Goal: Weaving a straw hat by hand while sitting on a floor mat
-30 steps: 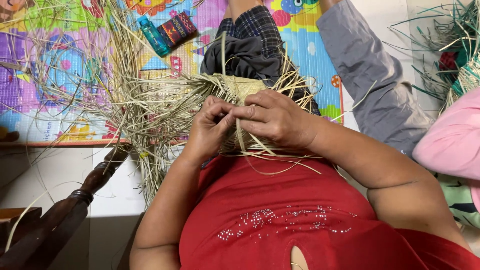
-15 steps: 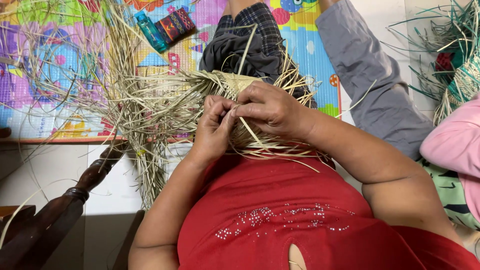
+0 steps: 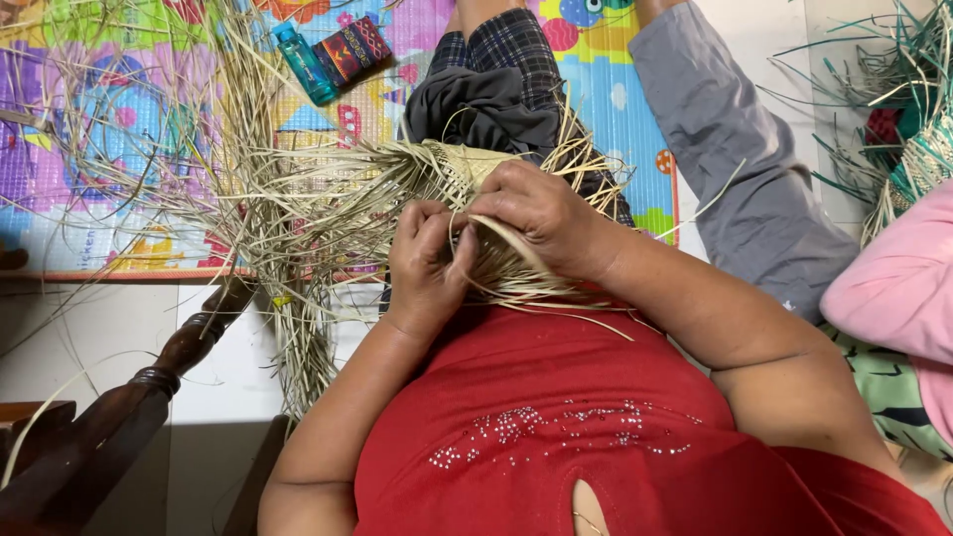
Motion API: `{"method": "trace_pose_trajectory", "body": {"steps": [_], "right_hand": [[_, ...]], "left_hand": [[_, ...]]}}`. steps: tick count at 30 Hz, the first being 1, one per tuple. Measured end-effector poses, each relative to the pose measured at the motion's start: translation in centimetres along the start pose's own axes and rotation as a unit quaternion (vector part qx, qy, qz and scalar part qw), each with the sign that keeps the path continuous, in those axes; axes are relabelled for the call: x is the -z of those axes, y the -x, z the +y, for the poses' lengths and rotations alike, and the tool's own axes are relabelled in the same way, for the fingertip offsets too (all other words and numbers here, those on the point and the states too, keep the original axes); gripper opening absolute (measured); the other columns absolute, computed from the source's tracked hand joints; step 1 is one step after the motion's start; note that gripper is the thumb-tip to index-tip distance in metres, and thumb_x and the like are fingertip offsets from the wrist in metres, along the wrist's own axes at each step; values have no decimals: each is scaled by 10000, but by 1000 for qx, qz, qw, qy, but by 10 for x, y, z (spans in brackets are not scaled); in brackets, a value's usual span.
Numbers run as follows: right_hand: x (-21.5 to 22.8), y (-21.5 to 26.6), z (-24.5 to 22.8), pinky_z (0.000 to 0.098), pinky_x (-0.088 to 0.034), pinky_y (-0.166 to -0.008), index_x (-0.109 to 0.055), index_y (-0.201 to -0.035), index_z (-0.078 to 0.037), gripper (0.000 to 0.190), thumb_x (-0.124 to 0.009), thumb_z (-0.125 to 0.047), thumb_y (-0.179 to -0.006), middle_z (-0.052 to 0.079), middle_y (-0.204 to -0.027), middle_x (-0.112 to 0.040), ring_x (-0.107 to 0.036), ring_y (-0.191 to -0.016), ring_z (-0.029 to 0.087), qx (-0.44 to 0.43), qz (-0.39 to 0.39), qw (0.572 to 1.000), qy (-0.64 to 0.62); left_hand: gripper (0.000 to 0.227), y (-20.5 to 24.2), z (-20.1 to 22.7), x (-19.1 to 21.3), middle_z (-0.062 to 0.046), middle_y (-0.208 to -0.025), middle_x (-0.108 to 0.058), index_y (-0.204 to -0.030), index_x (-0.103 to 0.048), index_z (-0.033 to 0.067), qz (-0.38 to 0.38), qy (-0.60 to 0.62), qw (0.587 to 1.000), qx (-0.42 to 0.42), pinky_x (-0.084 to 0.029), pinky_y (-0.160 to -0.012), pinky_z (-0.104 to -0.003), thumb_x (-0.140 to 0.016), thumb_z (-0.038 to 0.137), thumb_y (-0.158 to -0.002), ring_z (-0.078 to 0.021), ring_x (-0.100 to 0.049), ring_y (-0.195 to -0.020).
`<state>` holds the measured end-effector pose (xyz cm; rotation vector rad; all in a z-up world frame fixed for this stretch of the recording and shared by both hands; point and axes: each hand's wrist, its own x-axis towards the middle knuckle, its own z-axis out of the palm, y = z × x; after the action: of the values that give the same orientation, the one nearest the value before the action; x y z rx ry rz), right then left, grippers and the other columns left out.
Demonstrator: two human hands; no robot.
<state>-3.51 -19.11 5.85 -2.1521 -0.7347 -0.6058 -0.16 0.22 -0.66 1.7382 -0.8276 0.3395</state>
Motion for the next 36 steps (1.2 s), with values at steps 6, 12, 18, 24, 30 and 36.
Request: {"method": "trace_pose_trajectory", "body": {"steps": [6, 12, 18, 24, 30, 36], "right_hand": [[17, 19, 29, 325, -542, -656, -653, -907, -22, 143, -653, -78, -1038, 119, -845, -586, -608, -736, 257, -79, -106, 981, 143], [80, 89, 83, 385, -538, -783, -765, -957, 3, 95, -775, -21, -1048, 151, -888, -689, -677, -835, 309, -244, 48, 961, 119], [136, 188, 137, 502, -557, -817, -779, -1088, -127, 94, -750, -196, -1031, 165, -971, -729, -704, -976, 394, -483, 35, 836, 258], [132, 130, 81, 628, -529, -840, -657, -1460, -104, 410, -661, -144, -1052, 271, -940, -720, -681, -961, 514, -472, 5, 823, 315], [57, 48, 29, 400, -524, -879, -777, -1098, -52, 164, -704, 51, -993, 140, -933, -688, -656, -889, 324, -100, 112, 986, 67], [15, -5, -10, 454, -506, -921, -670, -1210, -34, 203, -620, -34, -1014, 166, -1011, -667, -645, -995, 331, -124, -110, 986, -7]], "left_hand": [[72, 3, -4, -9, -104, -894, -545, -915, -581, 70, 16, 19, 1000, -8, -514, -739, -425, -604, 44, -978, -342, -598, -808], [82, -2, 9, -5, -111, -909, -515, -950, -490, 60, 21, 63, 997, 28, -478, -760, -403, -527, 35, -1018, -333, -566, -819], [78, 2, 16, -7, -60, -933, -544, -1100, -537, 36, 19, 151, 976, 157, -482, -800, -333, -567, 77, -1041, -165, -554, -855], [189, 5, 15, -6, -25, -1033, -568, -1200, -572, 61, 15, 197, 958, 209, -498, -894, -297, -644, 96, -1029, -107, -563, -955], [103, -2, 18, -1, -53, -1007, -632, -1103, -642, 64, 9, 180, 960, 213, -495, -856, -296, -681, 80, -1009, -119, -586, -921], [66, -4, 16, 5, -50, -986, -646, -1057, -693, 75, 2, 139, 970, 198, -488, -816, -291, -706, 98, -996, -140, -592, -892]]}}
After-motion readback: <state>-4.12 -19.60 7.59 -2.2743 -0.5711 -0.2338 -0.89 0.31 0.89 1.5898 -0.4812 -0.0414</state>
